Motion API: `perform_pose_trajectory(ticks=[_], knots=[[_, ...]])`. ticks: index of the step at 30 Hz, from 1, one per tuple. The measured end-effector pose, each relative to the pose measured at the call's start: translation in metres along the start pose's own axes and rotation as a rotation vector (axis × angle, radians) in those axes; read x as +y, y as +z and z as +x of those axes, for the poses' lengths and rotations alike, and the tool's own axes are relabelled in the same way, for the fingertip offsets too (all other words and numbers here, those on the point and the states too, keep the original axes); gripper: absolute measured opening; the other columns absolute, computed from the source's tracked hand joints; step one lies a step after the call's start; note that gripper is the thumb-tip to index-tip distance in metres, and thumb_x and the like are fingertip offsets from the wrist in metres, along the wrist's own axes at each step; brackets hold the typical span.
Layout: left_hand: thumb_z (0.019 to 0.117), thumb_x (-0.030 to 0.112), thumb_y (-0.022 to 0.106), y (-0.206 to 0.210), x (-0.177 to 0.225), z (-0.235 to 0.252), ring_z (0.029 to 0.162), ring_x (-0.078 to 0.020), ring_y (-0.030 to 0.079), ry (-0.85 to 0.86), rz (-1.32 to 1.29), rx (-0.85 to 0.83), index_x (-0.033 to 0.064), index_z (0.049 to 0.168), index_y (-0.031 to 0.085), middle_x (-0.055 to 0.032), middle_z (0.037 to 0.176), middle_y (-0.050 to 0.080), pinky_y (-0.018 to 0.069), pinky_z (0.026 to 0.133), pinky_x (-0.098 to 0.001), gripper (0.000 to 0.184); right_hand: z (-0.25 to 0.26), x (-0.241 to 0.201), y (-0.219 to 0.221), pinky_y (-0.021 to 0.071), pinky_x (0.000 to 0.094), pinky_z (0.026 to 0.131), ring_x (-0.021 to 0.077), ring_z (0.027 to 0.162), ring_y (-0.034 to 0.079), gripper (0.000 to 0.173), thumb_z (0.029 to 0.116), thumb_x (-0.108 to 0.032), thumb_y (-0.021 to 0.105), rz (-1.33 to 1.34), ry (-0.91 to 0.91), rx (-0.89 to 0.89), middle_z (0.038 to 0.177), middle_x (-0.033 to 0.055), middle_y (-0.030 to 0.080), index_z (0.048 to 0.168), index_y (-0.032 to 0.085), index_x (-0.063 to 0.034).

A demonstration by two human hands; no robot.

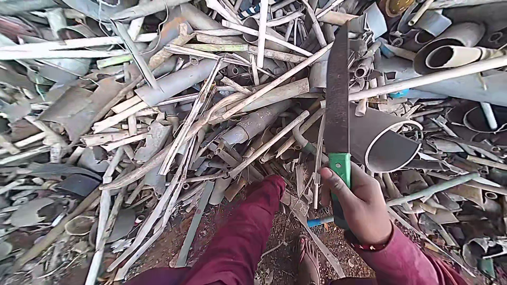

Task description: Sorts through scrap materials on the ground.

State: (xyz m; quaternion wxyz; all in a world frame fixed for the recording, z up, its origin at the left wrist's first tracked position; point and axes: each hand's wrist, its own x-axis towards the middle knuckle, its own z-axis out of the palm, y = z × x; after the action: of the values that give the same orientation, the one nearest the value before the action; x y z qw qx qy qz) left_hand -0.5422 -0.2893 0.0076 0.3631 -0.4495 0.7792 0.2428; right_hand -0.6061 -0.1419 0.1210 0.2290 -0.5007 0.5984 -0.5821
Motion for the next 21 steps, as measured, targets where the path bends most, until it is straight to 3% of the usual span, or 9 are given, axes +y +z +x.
perform_pose_trajectory(ticks=[3,10,14,18,21], knots=[[0.0979,0.022,0.064,0.020,-0.012,0.030,0.130,-0.0404,0.056,0.028,-0.031,0.062,-0.0040,0.131,0.062,-0.0255,0.137,0.060,0.0438,0.107,-0.0601,0.042,0.004,0.005,0.001,0.0521,0.0178,0.051,-0.0017,0.051,0.058,0.024,0.1013,-0.032,0.058,-0.115,0.027,-0.009,0.064,-0.0119,0.060,0.103,0.062,-0.0082],[0.0971,0.038,0.068,0.048,-0.063,0.019,0.132,-0.0397,0.055,0.029,0.140,0.002,0.0025,0.126,0.067,-0.0235,0.136,0.061,0.0427,0.108,-0.0615,0.046,-0.001,0.017,-0.021,0.0550,0.0247,0.057,0.0034,0.054,0.061,0.032,0.1012,-0.034,0.057,-0.294,0.051,0.052,0.064,-0.0064,0.061,0.108,0.063,-0.0029],[0.0934,0.034,0.074,0.077,-0.094,-0.013,0.130,-0.0412,0.056,-0.039,0.207,-0.048,-0.0026,0.124,0.067,-0.0252,0.134,0.061,0.0435,0.105,-0.0620,0.048,-0.012,0.023,-0.033,0.0566,0.0360,0.063,0.0127,0.059,0.064,0.038,0.1014,-0.035,0.057,-0.409,0.060,0.073,0.069,0.0026,0.064,0.110,0.064,0.0017],[0.0975,0.036,0.068,0.094,-0.122,-0.029,0.132,-0.0393,0.055,0.035,0.252,-0.033,0.0090,0.125,0.071,-0.0215,0.135,0.063,0.0399,0.110,-0.0618,0.039,-0.039,0.007,-0.034,0.0551,0.0255,0.058,0.0041,0.054,0.061,0.034,0.1017,-0.034,0.057,-0.337,0.076,0.056,0.065,-0.0047,0.060,0.109,0.062,-0.0011],[0.0961,0.032,0.069,0.109,-0.127,-0.034,0.135,-0.0408,0.051,0.029,0.218,-0.001,0.0104,0.125,0.071,-0.0217,0.137,0.061,0.0349,0.114,-0.0618,0.036,-0.059,-0.015,-0.035,0.0543,0.0204,0.053,-0.0001,0.051,0.060,0.029,0.1007,-0.034,0.057,-0.222,0.018,0.055,0.062,-0.0112,0.059,0.106,0.061,-0.0059]])
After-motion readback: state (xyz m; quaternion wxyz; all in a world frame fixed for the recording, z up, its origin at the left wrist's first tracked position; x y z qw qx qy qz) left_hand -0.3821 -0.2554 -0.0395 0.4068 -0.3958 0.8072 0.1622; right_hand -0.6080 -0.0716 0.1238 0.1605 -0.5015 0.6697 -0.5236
